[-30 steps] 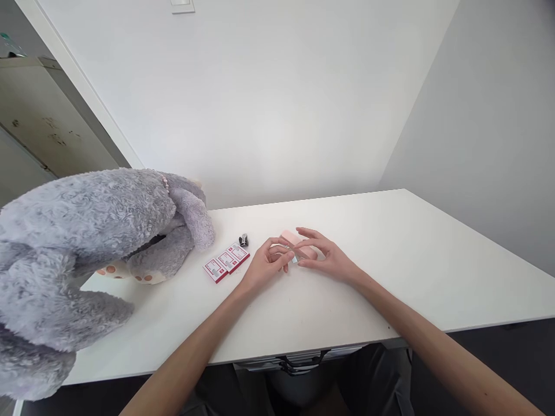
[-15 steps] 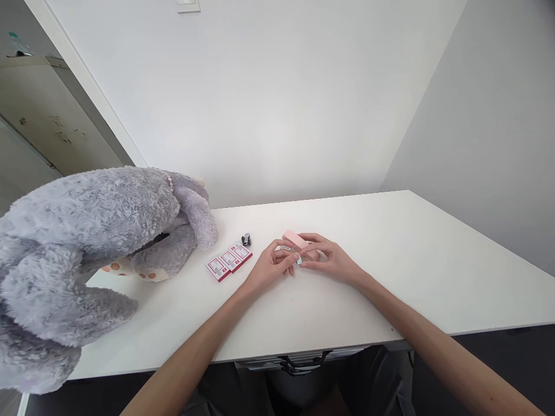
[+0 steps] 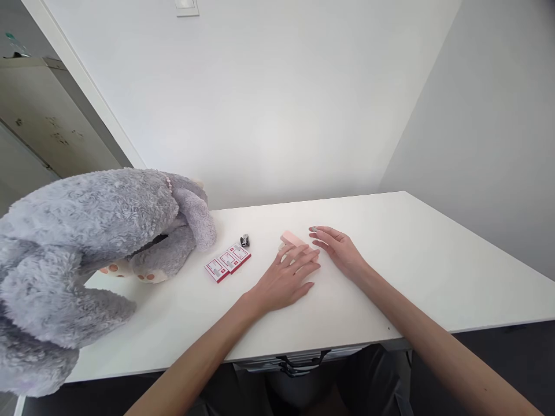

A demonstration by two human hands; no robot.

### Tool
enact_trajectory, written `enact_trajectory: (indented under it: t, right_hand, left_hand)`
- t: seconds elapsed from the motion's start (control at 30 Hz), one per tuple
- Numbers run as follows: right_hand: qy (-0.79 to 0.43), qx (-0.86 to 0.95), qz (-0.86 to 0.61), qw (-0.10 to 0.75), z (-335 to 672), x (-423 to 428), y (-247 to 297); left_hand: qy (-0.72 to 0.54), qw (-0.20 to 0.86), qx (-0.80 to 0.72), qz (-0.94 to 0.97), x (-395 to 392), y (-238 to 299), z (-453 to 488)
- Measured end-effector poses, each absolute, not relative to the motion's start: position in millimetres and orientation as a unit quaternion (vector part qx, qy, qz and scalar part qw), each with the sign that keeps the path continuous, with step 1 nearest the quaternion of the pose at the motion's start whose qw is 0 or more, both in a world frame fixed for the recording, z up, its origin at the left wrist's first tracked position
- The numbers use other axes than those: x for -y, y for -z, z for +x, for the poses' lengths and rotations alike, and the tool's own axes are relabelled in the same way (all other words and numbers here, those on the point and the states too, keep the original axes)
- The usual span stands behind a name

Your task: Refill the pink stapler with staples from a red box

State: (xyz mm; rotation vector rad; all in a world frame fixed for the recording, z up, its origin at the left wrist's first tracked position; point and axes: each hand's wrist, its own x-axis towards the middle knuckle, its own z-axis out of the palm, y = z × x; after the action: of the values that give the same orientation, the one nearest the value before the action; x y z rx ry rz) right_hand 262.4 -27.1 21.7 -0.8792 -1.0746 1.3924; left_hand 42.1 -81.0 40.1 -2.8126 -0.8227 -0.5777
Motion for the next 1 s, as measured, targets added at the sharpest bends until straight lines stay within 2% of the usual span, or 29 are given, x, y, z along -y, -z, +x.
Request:
enact_trajectory:
  t: [0.3, 0.7, 1.0]
  right_hand:
    - [-0.603, 0.43, -0.39, 0.547, 264.6, 26.2, -20.9]
    - [-0.603, 0.436, -0.405, 0.532, 266.9, 24.8, -18.0]
    - [-0.607, 0.438, -0.404, 0.527, 266.3, 24.7, -19.8]
  left_hand:
    - [0.198, 0.099, 0.368, -0.903, 70.9, -35.0, 33.7]
    - [0.244, 0.164, 0.569, -0.768, 59.5, -23.4, 22.1]
    - [0.238, 0.134, 0.616, -0.739, 66.7, -19.4, 28.0]
